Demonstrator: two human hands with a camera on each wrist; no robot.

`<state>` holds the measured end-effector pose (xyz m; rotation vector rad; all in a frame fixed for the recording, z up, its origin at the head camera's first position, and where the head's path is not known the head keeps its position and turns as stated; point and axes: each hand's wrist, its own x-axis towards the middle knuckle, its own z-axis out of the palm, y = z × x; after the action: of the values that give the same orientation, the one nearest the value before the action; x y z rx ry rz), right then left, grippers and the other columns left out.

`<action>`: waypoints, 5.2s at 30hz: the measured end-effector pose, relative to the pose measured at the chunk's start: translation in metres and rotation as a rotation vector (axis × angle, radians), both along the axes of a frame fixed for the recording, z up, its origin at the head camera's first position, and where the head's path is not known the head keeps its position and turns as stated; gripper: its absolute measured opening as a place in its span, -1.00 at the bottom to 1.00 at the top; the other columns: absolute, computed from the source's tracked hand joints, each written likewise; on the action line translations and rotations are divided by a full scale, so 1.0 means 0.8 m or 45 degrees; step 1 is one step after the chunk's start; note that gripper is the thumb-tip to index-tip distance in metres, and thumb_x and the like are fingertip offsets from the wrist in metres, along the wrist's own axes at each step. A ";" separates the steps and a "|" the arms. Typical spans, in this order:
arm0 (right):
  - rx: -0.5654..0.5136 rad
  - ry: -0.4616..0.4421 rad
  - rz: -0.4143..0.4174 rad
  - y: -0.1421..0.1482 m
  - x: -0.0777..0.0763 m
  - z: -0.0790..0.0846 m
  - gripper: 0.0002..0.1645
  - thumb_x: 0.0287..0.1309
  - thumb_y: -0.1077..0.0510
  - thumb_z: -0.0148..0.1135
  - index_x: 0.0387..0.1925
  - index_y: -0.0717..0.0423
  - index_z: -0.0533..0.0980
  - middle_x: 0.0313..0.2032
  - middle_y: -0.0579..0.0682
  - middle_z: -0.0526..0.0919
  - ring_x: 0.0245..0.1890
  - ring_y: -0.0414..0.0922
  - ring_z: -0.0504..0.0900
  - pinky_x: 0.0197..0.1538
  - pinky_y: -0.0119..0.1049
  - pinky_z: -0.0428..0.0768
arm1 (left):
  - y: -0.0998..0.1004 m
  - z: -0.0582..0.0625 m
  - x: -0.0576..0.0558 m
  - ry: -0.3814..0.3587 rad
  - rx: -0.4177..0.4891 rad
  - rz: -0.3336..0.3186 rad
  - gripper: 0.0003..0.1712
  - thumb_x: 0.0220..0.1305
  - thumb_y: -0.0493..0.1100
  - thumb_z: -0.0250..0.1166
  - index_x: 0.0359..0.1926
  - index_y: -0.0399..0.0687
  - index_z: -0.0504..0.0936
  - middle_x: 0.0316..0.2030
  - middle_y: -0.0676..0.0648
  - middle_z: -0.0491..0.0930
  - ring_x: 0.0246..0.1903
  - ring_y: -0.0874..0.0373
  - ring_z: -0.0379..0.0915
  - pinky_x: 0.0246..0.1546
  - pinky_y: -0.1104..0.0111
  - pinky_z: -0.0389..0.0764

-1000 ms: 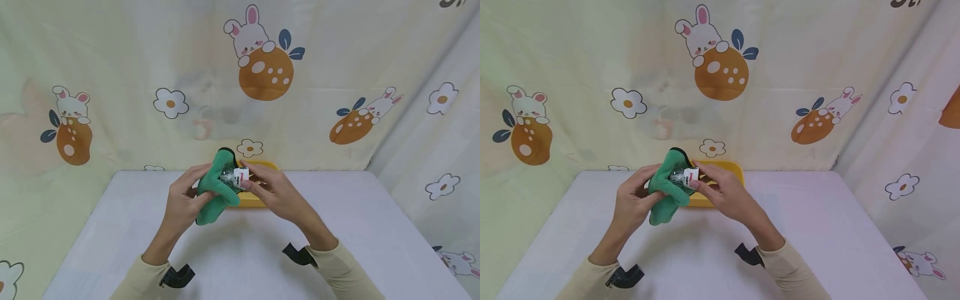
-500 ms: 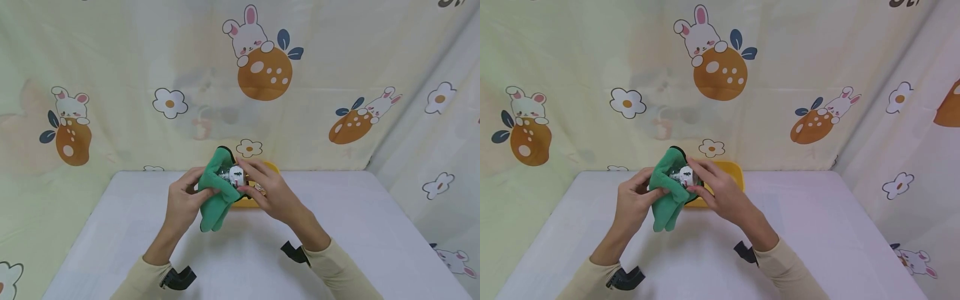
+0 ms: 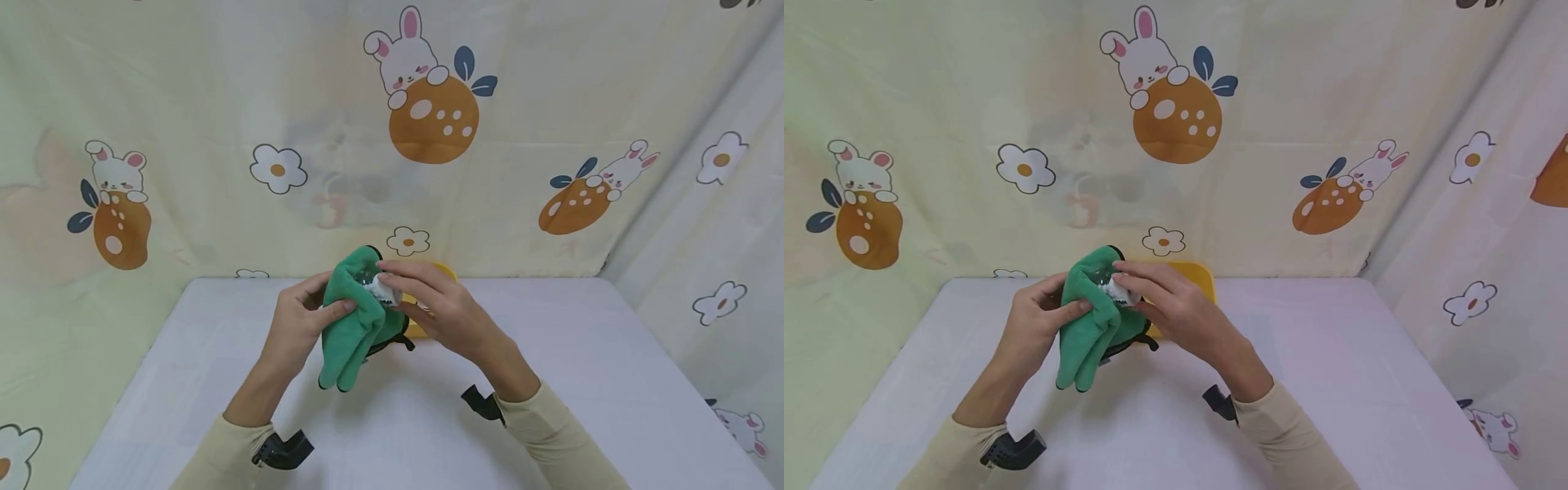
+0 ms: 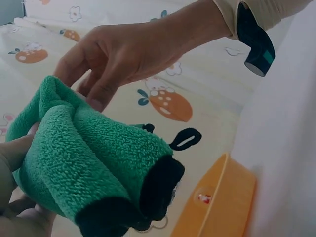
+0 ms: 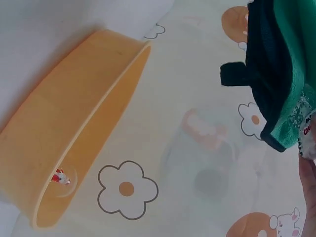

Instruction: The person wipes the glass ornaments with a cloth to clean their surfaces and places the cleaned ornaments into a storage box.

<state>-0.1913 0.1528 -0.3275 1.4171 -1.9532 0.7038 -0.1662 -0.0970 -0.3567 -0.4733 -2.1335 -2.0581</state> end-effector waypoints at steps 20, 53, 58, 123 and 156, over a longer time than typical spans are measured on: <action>-0.243 -0.684 -0.064 -0.005 0.007 -0.005 -0.56 0.24 0.32 0.37 0.15 0.29 0.58 -0.12 0.06 0.73 -0.23 -0.13 0.76 -0.14 -0.31 0.76 | 0.007 -0.012 0.003 0.464 -0.009 0.026 -0.45 0.13 -0.49 0.45 0.18 -0.22 0.66 0.07 -0.14 0.61 0.08 0.03 0.59 -0.11 0.22 0.74; -0.142 -0.328 0.044 -0.005 0.002 -0.007 -0.25 0.10 0.31 0.48 0.34 0.29 0.44 0.17 0.18 0.57 0.06 0.00 0.62 -0.02 -0.30 0.72 | 0.002 -0.011 0.002 0.110 0.027 -0.009 -0.40 0.19 -0.29 0.49 0.27 -0.04 0.60 0.13 -0.04 0.64 0.14 0.02 0.54 0.11 0.27 0.65; -0.079 -0.179 0.023 -0.003 -0.002 -0.007 -0.28 0.10 0.27 0.50 0.30 0.28 0.48 0.20 0.19 0.55 0.18 0.05 0.56 0.06 -0.39 0.65 | -0.002 -0.007 0.000 0.022 0.021 -0.044 -0.42 0.23 -0.23 0.48 0.27 0.00 0.60 0.12 -0.04 0.65 0.16 0.02 0.52 0.15 0.26 0.60; -0.270 -1.011 0.109 -0.008 0.021 0.008 -0.29 0.32 0.30 0.30 0.45 0.06 0.36 0.28 0.02 0.51 0.16 -0.06 0.56 0.08 -0.20 0.70 | 0.004 -0.009 0.007 0.513 0.011 -0.048 -0.29 0.10 -0.56 0.43 0.30 -0.19 0.54 0.21 -0.14 0.56 0.24 -0.04 0.49 0.00 0.18 0.71; -0.081 -0.161 0.060 -0.008 0.001 -0.001 -0.28 -0.08 0.41 0.57 0.20 0.25 0.57 0.21 0.16 0.59 0.21 0.05 0.57 0.18 -0.34 0.62 | -0.005 -0.006 0.005 0.087 0.003 -0.039 -0.39 0.22 -0.27 0.48 0.29 -0.03 0.58 0.17 -0.06 0.62 0.15 0.04 0.56 0.02 0.24 0.71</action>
<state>-0.1906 0.1466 -0.3286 1.4144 -1.9803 0.8888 -0.1622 -0.1012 -0.3615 -0.5715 -2.0980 -2.0291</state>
